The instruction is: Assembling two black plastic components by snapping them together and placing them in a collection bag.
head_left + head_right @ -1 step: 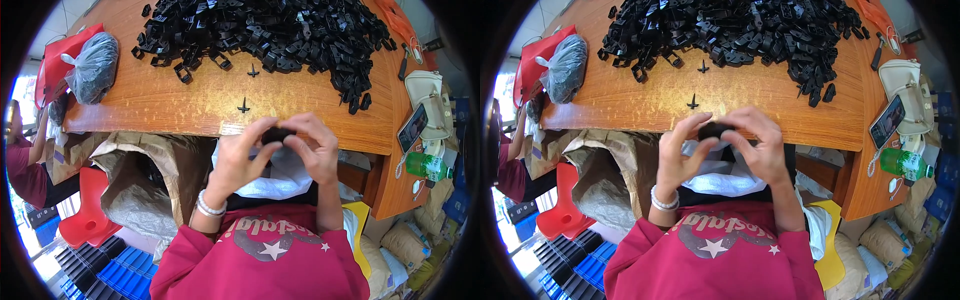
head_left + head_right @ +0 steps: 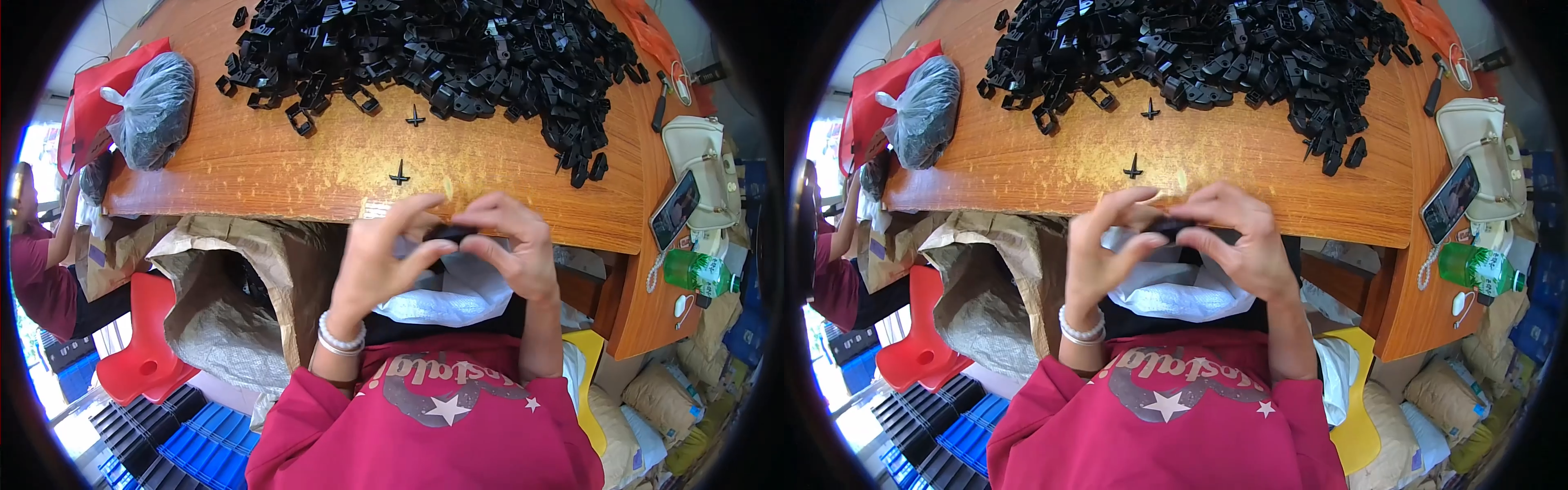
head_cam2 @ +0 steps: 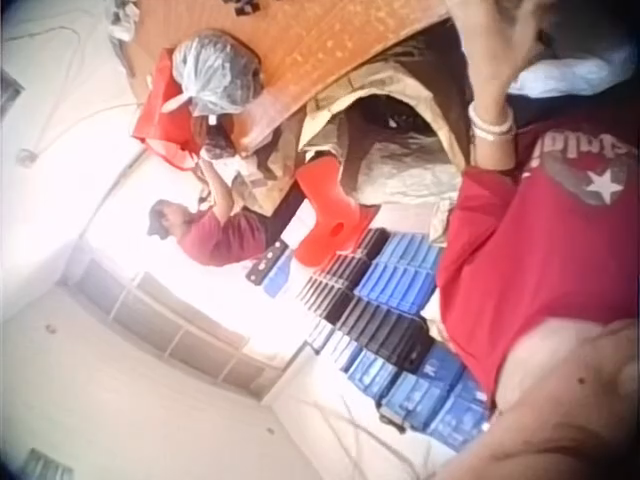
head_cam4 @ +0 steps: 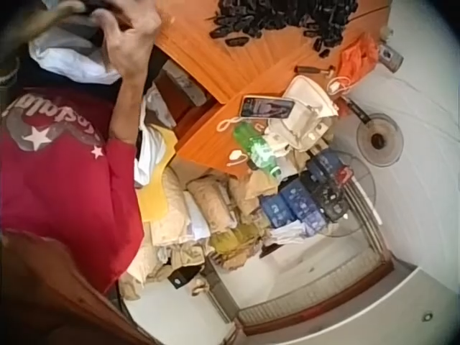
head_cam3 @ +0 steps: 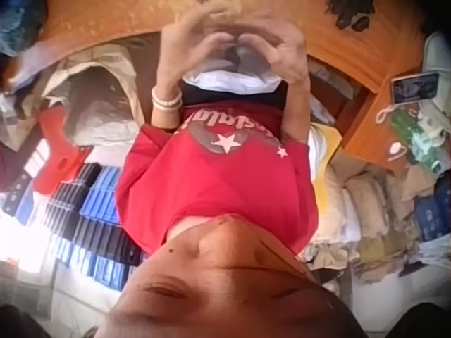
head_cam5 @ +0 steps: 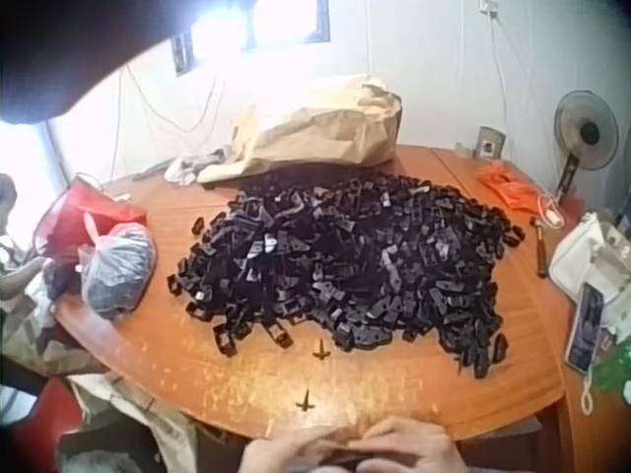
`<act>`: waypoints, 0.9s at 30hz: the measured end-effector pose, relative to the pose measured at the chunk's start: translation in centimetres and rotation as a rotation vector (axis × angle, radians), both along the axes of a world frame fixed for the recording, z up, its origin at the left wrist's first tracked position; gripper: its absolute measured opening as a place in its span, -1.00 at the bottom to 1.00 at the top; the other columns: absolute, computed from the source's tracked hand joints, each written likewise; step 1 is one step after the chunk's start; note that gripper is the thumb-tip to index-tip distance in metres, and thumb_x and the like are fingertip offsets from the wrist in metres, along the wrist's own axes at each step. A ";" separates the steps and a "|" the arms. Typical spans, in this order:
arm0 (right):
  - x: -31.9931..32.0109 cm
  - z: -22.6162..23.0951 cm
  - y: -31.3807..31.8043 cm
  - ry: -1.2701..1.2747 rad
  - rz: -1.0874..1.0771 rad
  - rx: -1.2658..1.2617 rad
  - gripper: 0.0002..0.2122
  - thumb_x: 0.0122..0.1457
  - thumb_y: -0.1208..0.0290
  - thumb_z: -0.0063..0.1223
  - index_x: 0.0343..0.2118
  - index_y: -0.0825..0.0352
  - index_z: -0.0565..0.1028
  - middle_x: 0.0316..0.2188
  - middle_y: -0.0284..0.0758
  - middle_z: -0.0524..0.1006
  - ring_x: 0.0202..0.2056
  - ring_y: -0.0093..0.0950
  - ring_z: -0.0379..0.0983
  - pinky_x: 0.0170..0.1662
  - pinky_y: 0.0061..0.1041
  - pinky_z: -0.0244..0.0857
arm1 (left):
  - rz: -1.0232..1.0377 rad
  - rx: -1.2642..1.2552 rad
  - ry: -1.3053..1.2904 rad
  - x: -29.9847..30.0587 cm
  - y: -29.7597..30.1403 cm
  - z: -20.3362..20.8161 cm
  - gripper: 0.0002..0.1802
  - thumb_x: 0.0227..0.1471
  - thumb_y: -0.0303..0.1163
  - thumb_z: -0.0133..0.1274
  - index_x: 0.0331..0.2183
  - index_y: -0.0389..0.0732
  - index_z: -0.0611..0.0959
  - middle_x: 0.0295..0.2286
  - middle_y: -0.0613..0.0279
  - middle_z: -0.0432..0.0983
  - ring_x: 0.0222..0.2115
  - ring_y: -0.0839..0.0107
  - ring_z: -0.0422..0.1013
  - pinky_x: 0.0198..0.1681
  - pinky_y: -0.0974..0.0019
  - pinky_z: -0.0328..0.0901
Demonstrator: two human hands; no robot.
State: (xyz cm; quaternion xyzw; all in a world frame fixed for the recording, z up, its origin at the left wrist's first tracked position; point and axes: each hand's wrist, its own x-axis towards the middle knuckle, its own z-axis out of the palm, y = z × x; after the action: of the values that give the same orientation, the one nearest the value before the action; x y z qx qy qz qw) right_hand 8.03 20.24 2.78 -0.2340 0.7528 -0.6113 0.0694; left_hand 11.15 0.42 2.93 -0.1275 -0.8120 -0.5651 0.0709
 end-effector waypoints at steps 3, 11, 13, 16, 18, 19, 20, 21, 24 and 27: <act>-0.2 0.0 -0.5 -0.016 0.072 0.127 -0.86 0.00 0.57 0.20 -0.33 0.41 0.58 -0.39 -0.28 0.53 -0.34 -0.46 0.48 -0.26 -0.54 0.32 | 0.283 -0.142 0.020 -1.1 -2.3 -1.0 -0.74 -0.10 -0.49 0.22 -0.27 -0.27 0.60 -0.44 0.11 0.54 -0.49 0.27 0.51 -0.44 0.32 0.39; -1.9 -2.6 -0.5 0.490 -0.617 0.482 -0.88 0.06 0.66 0.07 -0.31 0.44 0.56 -0.33 -0.22 0.53 -0.31 -0.35 0.45 -0.27 -0.42 0.32 | 0.269 -0.553 0.106 -5.9 -0.7 -2.9 -0.84 -0.03 -0.49 0.13 -0.35 -0.31 0.55 -0.31 0.03 0.41 -0.39 0.07 0.44 -0.34 0.19 0.32; -3.2 -3.0 1.3 0.600 -0.768 0.693 -0.80 0.07 0.66 0.01 -0.24 0.42 0.56 -0.23 -0.22 0.53 -0.19 -0.31 0.41 -0.17 -0.36 0.26 | 0.256 -0.585 0.139 -7.7 -0.4 -2.8 -0.86 -0.02 -0.52 0.10 -0.36 -0.34 0.53 -0.24 0.02 0.42 -0.32 0.05 0.43 -0.26 0.17 0.32; -3.4 -3.3 3.3 0.578 -0.807 0.854 -0.77 0.05 0.65 -0.01 -0.20 0.43 0.56 -0.18 -0.20 0.53 -0.11 -0.29 0.38 -0.10 -0.35 0.21 | 0.129 -0.617 0.325 -9.3 0.3 -2.9 -0.78 -0.02 -0.54 0.02 -0.26 -0.41 0.49 -0.10 -0.07 0.42 -0.08 0.02 0.35 0.00 0.15 0.28; -2.6 -3.9 3.7 0.588 -0.744 0.978 -0.75 0.02 0.68 -0.01 -0.20 0.48 0.54 -0.15 -0.19 0.53 -0.08 -0.27 0.37 -0.07 -0.33 0.23 | 0.131 -0.618 0.367 -8.9 0.9 -3.7 -0.72 -0.04 -0.58 0.01 -0.20 -0.41 0.49 -0.13 -0.12 0.44 -0.05 0.00 0.33 0.00 0.14 0.28; -1.9 -4.4 3.4 0.588 -0.710 0.972 -0.75 0.02 0.70 -0.04 -0.20 0.52 0.52 -0.12 -0.18 0.51 -0.04 -0.26 0.36 -0.04 -0.30 0.23 | 0.115 -0.623 0.320 -8.2 1.1 -3.9 -0.66 -0.04 -0.62 0.00 -0.14 -0.43 0.48 -0.12 -0.14 0.45 0.01 0.00 0.32 0.04 0.13 0.27; -1.4 -4.5 3.2 0.577 -0.679 0.928 -0.73 0.02 0.70 -0.04 -0.18 0.51 0.52 -0.12 -0.18 0.51 -0.03 -0.25 0.37 -0.01 -0.28 0.23 | 0.117 -0.624 0.322 -7.6 1.5 -4.2 -0.64 -0.04 -0.63 -0.01 -0.12 -0.43 0.48 -0.10 -0.14 0.44 0.03 0.01 0.31 0.06 0.14 0.27; -0.6 -4.7 3.1 0.561 -0.643 0.886 -0.72 0.01 0.71 -0.05 -0.17 0.49 0.52 -0.12 -0.17 0.51 -0.02 -0.24 0.37 0.02 -0.26 0.22 | 0.117 -0.625 0.317 -6.8 2.0 -4.6 -0.62 -0.05 -0.64 -0.01 -0.10 -0.43 0.47 -0.08 -0.14 0.43 0.05 0.01 0.30 0.08 0.14 0.26; 1.5 -4.5 3.1 0.584 -0.556 0.515 -0.75 0.00 0.74 -0.01 -0.22 0.47 0.52 -0.19 -0.14 0.51 -0.10 -0.19 0.44 -0.06 -0.31 0.32 | -0.015 -0.523 0.333 -5.3 4.5 -5.0 -0.51 -0.16 -0.70 -0.03 -0.07 -0.43 0.47 -0.05 -0.15 0.42 0.09 0.02 0.27 0.10 0.15 0.26; 4.4 -3.5 3.5 0.481 -0.649 0.359 -0.83 0.03 0.72 0.01 -0.28 0.46 0.52 -0.30 -0.12 0.51 -0.29 -0.17 0.47 -0.20 -0.36 0.36 | -0.132 -0.443 0.340 -6.6 7.5 -4.5 -0.52 -0.14 -0.70 -0.03 -0.07 -0.38 0.48 0.00 -0.09 0.38 0.09 0.01 0.26 0.08 0.15 0.26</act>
State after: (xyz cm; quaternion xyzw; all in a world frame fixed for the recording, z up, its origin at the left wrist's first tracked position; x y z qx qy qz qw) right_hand 12.44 23.70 -0.74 -0.1053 0.8764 -0.3888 -0.2638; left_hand 4.55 7.90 -1.54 -0.2852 -0.8822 -0.3478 0.1395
